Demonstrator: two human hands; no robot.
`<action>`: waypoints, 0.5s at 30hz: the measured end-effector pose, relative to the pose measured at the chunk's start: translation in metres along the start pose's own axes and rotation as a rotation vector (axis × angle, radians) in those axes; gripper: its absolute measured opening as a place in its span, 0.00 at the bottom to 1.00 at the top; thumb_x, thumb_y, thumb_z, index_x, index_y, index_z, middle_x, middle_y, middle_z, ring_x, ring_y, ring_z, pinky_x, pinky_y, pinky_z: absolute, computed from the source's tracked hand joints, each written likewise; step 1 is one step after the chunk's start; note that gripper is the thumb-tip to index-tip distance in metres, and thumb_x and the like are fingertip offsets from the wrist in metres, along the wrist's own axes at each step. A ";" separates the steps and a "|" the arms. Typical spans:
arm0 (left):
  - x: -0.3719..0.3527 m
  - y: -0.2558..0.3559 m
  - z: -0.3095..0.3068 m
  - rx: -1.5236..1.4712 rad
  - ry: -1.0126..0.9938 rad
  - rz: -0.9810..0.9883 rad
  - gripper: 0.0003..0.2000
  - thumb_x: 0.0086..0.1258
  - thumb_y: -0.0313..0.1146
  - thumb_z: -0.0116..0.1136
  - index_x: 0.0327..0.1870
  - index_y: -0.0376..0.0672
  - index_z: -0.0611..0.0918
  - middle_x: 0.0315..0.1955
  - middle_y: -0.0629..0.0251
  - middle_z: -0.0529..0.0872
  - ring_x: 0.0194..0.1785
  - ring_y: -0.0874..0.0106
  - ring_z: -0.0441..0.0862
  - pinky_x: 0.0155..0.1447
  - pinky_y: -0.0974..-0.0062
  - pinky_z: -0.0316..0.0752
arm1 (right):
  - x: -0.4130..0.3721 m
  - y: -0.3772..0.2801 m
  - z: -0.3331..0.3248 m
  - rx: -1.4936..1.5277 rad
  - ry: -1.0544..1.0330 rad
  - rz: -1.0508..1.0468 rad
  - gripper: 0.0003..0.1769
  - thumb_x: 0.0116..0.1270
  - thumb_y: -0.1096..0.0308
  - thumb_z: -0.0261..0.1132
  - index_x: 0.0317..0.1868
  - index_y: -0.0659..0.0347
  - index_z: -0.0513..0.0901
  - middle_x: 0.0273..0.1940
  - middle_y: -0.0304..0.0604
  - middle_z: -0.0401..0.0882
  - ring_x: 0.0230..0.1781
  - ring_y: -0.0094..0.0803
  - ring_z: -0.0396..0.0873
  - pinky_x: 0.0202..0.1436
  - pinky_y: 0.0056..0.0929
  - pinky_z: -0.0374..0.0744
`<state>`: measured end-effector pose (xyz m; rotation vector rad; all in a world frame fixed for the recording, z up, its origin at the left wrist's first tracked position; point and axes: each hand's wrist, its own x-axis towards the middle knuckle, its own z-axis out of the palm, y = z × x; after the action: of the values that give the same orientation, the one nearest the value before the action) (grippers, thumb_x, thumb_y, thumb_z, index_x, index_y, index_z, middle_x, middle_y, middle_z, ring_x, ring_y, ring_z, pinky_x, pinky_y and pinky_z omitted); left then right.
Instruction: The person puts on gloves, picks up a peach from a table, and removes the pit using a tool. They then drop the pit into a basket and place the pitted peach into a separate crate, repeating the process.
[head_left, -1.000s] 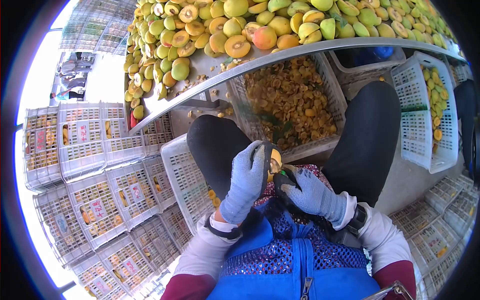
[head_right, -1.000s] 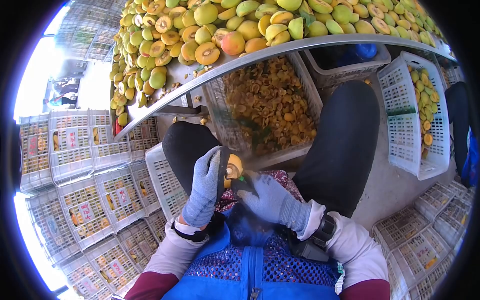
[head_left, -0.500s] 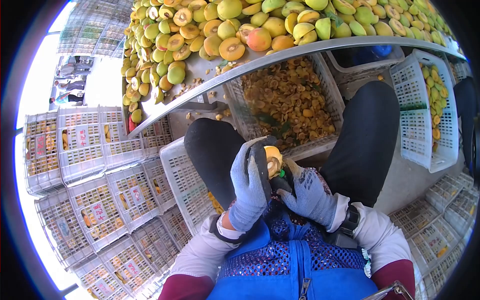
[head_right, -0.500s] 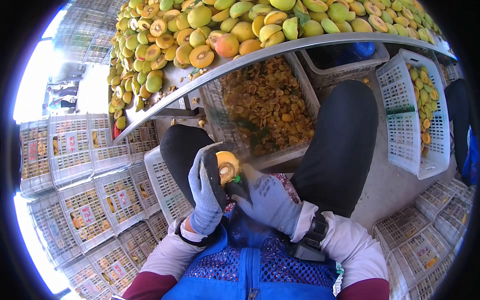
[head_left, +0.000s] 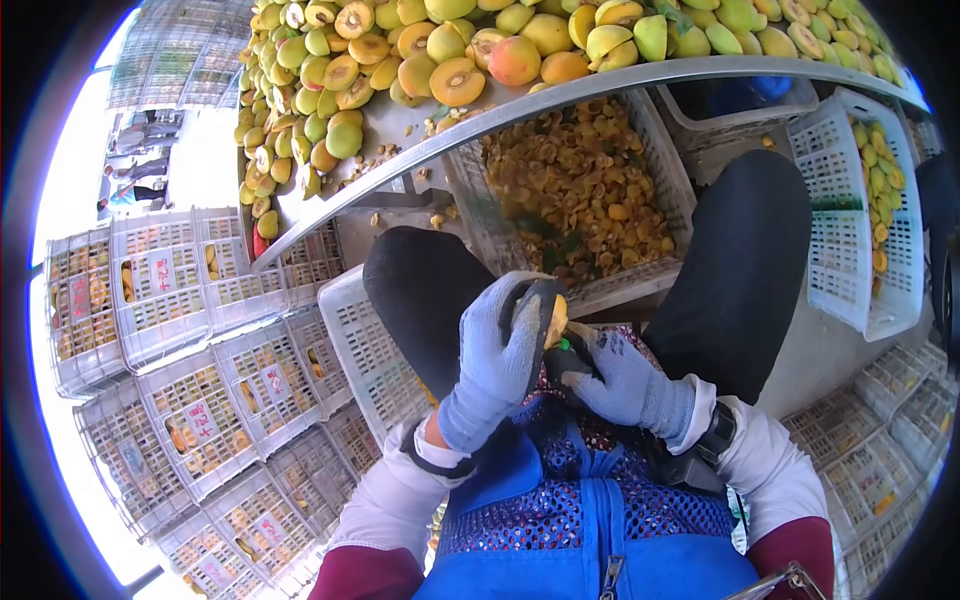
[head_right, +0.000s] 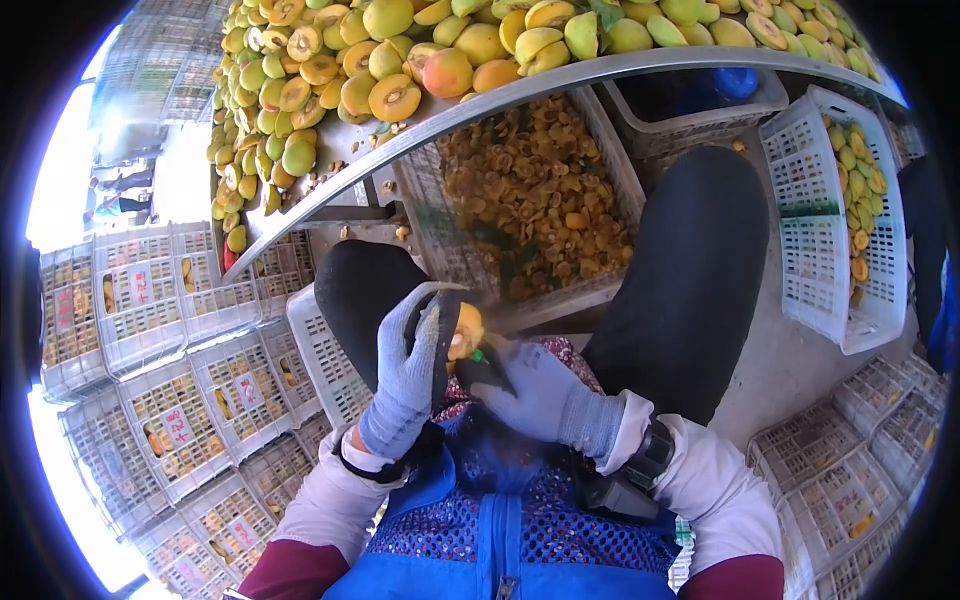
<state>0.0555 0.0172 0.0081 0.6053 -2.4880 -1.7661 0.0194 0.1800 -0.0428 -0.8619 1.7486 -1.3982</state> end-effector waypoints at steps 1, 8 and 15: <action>0.002 0.001 -0.001 -0.011 -0.019 0.002 0.11 0.66 0.29 0.49 0.42 0.32 0.80 0.33 0.53 0.83 0.37 0.66 0.83 0.44 0.73 0.75 | -0.003 -0.001 0.003 0.204 0.004 0.077 0.26 0.65 0.59 0.61 0.57 0.68 0.68 0.42 0.55 0.79 0.42 0.42 0.80 0.43 0.35 0.78; 0.016 -0.010 0.001 -0.006 -0.037 0.282 0.12 0.68 0.29 0.49 0.44 0.30 0.80 0.33 0.56 0.84 0.38 0.70 0.82 0.44 0.74 0.75 | 0.002 -0.022 -0.009 1.478 -0.317 0.491 0.20 0.73 0.50 0.51 0.44 0.60 0.74 0.26 0.37 0.72 0.20 0.21 0.70 0.19 0.18 0.69; 0.013 -0.010 0.015 -0.581 -0.054 -0.137 0.20 0.76 0.45 0.42 0.43 0.33 0.80 0.31 0.64 0.83 0.34 0.76 0.79 0.41 0.79 0.73 | 0.005 -0.015 -0.001 1.919 -0.586 0.364 0.27 0.71 0.39 0.46 0.32 0.57 0.69 0.15 0.31 0.60 0.06 0.18 0.55 0.07 0.20 0.57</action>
<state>0.0427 0.0243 -0.0085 0.6878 -1.8378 -2.4255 0.0174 0.1734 -0.0286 0.1908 -0.2608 -1.5364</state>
